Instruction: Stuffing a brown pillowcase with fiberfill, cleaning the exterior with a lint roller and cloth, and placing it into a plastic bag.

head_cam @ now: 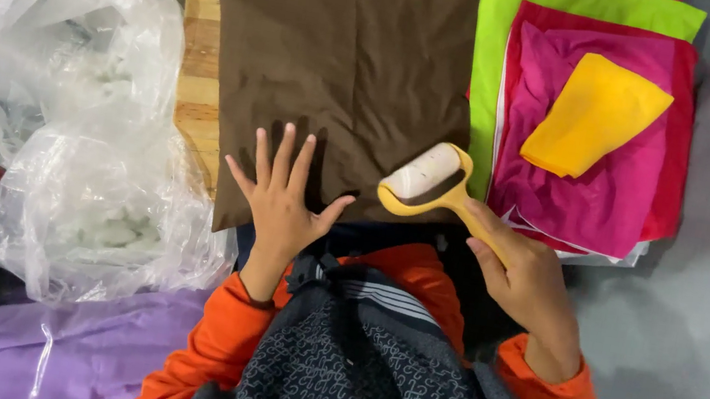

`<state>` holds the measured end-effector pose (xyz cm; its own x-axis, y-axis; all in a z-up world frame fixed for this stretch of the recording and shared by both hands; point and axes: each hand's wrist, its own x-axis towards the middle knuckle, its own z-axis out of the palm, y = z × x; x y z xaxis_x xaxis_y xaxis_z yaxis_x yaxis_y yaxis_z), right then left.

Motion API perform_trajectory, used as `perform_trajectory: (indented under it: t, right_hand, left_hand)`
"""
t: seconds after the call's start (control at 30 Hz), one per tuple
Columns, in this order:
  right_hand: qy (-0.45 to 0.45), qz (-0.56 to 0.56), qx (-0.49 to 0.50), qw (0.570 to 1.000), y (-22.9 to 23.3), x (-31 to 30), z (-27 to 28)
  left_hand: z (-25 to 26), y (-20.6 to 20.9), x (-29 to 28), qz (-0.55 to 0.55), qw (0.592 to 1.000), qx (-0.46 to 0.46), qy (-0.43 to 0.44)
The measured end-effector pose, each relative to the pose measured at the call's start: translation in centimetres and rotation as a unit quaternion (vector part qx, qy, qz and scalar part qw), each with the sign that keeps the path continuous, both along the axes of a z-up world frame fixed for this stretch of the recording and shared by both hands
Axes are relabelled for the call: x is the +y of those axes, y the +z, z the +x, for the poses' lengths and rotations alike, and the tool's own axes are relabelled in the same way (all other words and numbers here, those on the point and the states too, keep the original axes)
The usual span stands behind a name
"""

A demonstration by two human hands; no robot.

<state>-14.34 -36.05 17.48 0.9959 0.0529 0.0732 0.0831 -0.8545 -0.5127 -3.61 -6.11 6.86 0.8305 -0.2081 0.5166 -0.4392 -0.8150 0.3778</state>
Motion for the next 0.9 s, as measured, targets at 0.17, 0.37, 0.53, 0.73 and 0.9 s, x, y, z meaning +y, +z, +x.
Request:
perform_trajectory:
  t: [0.17,0.37,0.53,0.73,0.9]
  right_hand:
    - [0.016,-0.051,-0.062,0.997,-6.2,6.0,6.9]
    - [-0.069,-0.124,-0.089,0.986,-11.4,13.1,18.3]
    - [-0.070,-0.061,-0.019,0.996,-12.5,14.8,28.3]
    - [-0.039,-0.026,0.016,0.999,-11.6,13.7,29.0]
    - [-0.030,-0.007,-0.015,0.999,-8.6,10.8,16.7]
  left_hand:
    - [0.6,-2.7,0.2,0.032,0.996,0.071,0.037]
    - [1.4,-3.5,-0.3,0.037,0.994,0.086,0.056]
    - [1.3,-3.4,-0.4,0.039,0.992,0.105,0.055]
    - [1.2,-3.7,-0.5,0.083,0.987,0.095,0.095]
    - [1.1,-3.5,-0.3,0.030,0.992,0.105,0.067]
